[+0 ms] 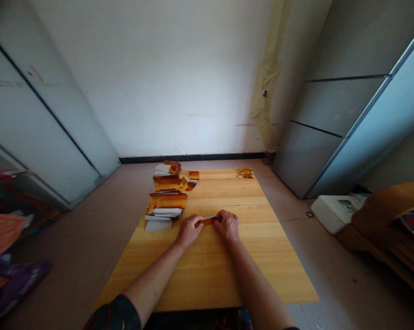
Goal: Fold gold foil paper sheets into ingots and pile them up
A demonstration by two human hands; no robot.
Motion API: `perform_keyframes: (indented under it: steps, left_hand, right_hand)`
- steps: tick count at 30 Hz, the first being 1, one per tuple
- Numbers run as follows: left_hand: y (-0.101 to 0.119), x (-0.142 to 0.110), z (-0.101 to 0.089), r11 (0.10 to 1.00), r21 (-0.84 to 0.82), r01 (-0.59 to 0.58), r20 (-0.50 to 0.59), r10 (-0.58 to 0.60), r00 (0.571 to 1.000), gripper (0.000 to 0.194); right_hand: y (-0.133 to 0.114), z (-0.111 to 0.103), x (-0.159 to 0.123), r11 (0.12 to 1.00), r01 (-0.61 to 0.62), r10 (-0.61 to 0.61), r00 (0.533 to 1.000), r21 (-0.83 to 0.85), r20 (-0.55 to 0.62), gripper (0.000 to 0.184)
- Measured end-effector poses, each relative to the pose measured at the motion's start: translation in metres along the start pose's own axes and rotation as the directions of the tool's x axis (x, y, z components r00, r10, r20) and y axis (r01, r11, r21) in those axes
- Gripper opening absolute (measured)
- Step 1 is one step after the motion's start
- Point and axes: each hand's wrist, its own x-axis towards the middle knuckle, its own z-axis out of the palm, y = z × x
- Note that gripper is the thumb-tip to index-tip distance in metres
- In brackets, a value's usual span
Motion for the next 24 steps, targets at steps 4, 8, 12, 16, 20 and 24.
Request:
perform_keyframes:
  steps: [4, 8, 12, 16, 20, 24]
  left_hand:
    - [0.002, 0.004, 0.001, 0.998, -0.015, 0.063, 0.015, -0.063, 0.998, 0.021]
    - [0.006, 0.009, 0.003, 0.98, 0.119, 0.159, 0.037, -0.164, 0.986, 0.03]
    - [0.011, 0.009, 0.004, 0.933, 0.319, 0.168, 0.036, -0.189, 0.981, 0.034]
    - [0.016, 0.007, 0.001, 0.897, 0.423, 0.13, 0.016, -0.151, 0.988, 0.018]
    - [0.018, 0.007, -0.002, 0.875, 0.468, 0.126, 0.001, -0.143, 0.99, 0.006]
    - [0.012, 0.005, -0.005, 0.898, 0.418, 0.136, -0.012, -0.144, 0.99, 0.012]
  right_hand:
    - [-0.004, -0.001, 0.002, 0.999, -0.021, 0.022, 1.0, -0.033, 0.02, 0.011]
    - [-0.01, 0.003, 0.006, 0.987, -0.074, 0.075, 0.997, -0.144, 0.006, 0.012]
    - [-0.011, 0.009, 0.005, 0.966, -0.055, 0.054, 0.998, -0.253, -0.009, 0.018]
    - [-0.009, 0.008, 0.003, 0.958, -0.029, 0.032, 0.999, -0.286, 0.004, 0.018]
    - [-0.009, 0.005, 0.002, 0.959, -0.036, 0.043, 0.999, -0.28, 0.018, 0.015]
    - [-0.007, 0.006, 0.002, 0.961, -0.008, 0.015, 1.0, -0.277, 0.024, 0.022]
